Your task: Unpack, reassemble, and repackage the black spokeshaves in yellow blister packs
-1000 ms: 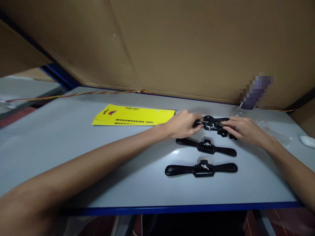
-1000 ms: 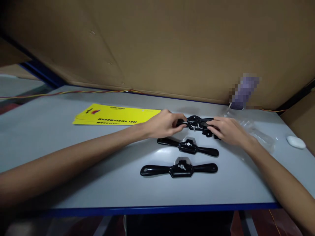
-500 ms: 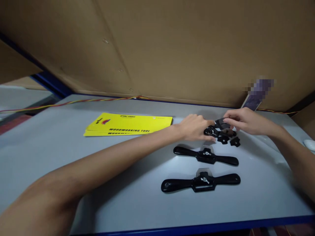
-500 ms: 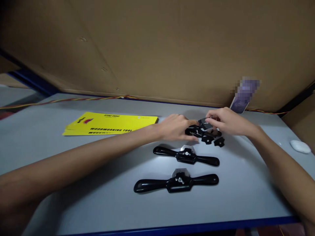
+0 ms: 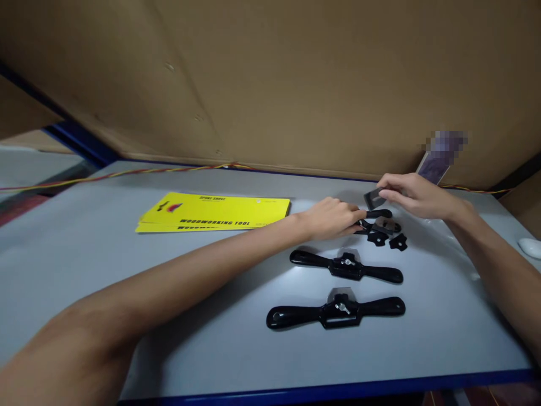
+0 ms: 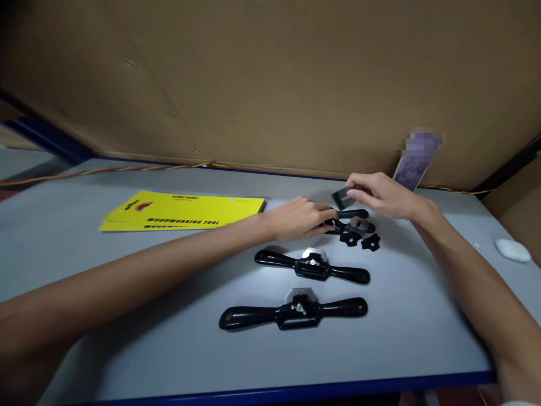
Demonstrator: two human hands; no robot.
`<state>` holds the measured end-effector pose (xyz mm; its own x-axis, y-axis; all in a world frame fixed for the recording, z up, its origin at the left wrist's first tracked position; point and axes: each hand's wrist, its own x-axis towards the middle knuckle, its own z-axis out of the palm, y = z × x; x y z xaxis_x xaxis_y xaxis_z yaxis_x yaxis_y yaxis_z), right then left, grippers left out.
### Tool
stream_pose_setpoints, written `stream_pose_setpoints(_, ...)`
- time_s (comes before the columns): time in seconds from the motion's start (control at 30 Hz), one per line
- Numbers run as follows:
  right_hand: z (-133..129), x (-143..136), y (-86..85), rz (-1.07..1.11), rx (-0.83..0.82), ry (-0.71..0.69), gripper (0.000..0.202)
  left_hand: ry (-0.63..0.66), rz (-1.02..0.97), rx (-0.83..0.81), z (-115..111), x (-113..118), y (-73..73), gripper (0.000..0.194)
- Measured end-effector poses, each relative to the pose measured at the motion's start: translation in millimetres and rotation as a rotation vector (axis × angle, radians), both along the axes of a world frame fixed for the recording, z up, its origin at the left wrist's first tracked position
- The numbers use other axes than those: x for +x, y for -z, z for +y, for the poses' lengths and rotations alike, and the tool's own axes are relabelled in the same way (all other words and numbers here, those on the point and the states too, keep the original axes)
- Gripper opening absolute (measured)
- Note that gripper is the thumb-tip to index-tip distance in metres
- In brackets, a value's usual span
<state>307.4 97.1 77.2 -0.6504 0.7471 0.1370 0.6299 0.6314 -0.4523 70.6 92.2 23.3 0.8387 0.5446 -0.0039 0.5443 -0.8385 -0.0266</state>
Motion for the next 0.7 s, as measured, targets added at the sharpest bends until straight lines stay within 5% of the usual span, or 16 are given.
stream_pose_setpoints(0.17,-0.3,-0.2,2.3,0.038,0.118,0.061,0.022,0.016,-0.016,0.007,2.9,-0.2,1.7,0.030)
stream_pose_setpoints(0.47,-13.5,-5.8,-12.5,-0.045,-0.175,0.063,0.030,0.054,-0.203,0.008,9.9,-9.6,13.4,0.022)
stream_pose_setpoints(0.7,-8.0,-1.5,-8.5,-0.050,-0.263,0.095,0.034,0.063,-0.186,-0.144,10.2,-5.5,5.0,0.014)
